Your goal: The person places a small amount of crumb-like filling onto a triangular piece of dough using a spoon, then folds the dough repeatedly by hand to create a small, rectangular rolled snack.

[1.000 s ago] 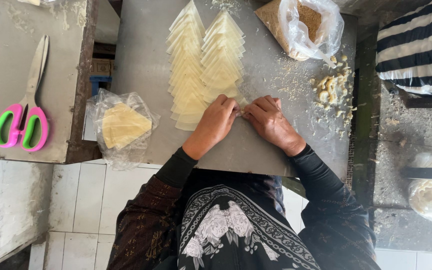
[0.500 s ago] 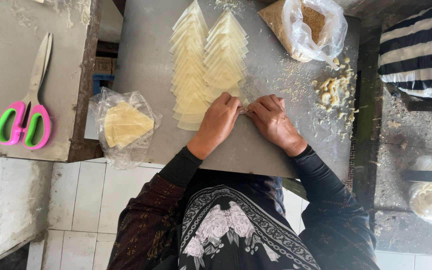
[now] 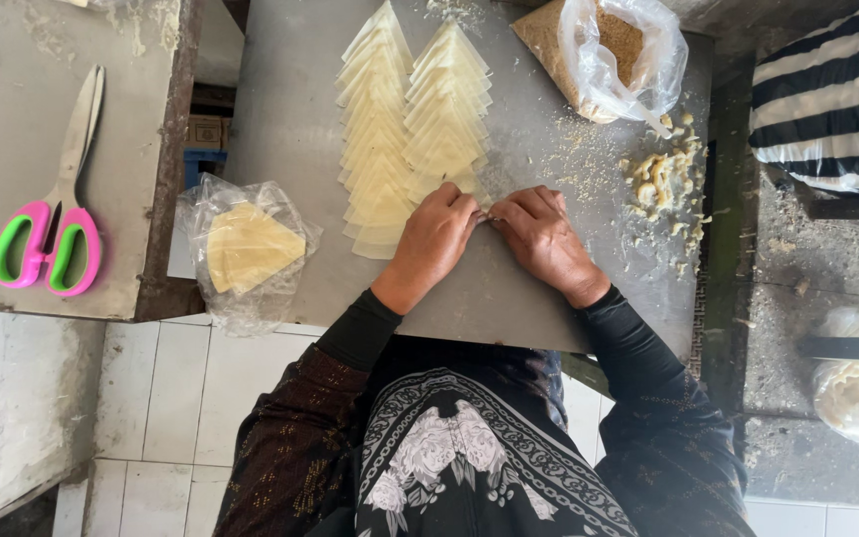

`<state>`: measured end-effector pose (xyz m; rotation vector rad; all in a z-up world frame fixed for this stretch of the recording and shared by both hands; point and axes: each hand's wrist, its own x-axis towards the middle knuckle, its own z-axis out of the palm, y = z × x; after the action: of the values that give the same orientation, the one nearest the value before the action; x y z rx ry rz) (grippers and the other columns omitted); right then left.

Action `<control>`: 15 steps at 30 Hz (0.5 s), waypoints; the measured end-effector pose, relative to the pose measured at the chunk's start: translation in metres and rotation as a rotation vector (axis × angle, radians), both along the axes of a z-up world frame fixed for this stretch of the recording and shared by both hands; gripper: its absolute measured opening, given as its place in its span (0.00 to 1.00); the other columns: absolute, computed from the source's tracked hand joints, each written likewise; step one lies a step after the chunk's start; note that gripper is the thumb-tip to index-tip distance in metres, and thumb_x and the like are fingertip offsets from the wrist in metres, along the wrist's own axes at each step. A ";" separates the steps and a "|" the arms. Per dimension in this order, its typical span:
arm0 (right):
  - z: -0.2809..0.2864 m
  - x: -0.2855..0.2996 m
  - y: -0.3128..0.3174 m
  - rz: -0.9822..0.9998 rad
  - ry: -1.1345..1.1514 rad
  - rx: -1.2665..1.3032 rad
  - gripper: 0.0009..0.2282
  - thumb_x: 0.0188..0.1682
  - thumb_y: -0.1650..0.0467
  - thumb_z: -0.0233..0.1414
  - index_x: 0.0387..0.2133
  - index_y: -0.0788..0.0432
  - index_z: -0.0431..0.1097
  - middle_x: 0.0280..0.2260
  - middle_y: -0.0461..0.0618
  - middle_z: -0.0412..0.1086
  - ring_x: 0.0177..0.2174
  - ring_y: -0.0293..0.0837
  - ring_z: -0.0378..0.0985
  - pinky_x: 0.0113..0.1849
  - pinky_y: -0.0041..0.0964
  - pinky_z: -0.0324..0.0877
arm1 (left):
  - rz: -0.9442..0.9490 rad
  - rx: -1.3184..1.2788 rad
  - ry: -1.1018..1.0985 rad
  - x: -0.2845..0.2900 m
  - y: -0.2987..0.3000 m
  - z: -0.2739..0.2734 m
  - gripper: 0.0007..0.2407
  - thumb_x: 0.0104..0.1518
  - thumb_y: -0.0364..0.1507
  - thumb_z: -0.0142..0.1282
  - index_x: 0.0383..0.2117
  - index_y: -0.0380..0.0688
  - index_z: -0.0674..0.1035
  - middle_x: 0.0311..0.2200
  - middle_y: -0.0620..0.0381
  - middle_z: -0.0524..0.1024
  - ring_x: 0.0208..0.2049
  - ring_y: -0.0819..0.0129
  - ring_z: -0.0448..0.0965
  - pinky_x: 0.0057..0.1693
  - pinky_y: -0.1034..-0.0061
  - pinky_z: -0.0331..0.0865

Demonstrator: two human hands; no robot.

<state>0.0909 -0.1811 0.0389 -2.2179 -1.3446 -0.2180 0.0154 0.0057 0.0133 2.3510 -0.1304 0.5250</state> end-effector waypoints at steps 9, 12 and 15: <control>-0.006 0.002 0.001 -0.052 -0.029 0.025 0.11 0.48 0.74 0.61 0.44 0.61 0.75 0.41 0.51 0.71 0.44 0.51 0.72 0.47 0.44 0.64 | 0.003 0.031 -0.040 0.003 0.000 -0.005 0.05 0.59 0.23 0.62 0.36 0.38 0.76 0.34 0.49 0.72 0.37 0.54 0.76 0.43 0.65 0.73; -0.004 0.004 0.001 -0.019 0.000 0.028 0.12 0.47 0.73 0.62 0.43 0.62 0.74 0.40 0.52 0.71 0.43 0.52 0.72 0.46 0.44 0.63 | -0.029 0.083 -0.053 0.003 0.002 -0.007 0.06 0.56 0.21 0.60 0.36 0.37 0.75 0.36 0.48 0.71 0.39 0.55 0.76 0.46 0.66 0.73; -0.003 0.004 0.003 -0.027 -0.027 0.023 0.09 0.49 0.74 0.61 0.43 0.61 0.74 0.39 0.52 0.71 0.43 0.51 0.73 0.47 0.43 0.64 | -0.022 0.143 -0.050 0.004 0.001 -0.008 0.05 0.59 0.21 0.59 0.36 0.37 0.74 0.36 0.49 0.70 0.39 0.57 0.76 0.47 0.68 0.73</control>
<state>0.0946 -0.1777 0.0354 -2.2228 -1.3203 -0.2729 0.0194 0.0071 0.0053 2.4727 -0.2232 0.5804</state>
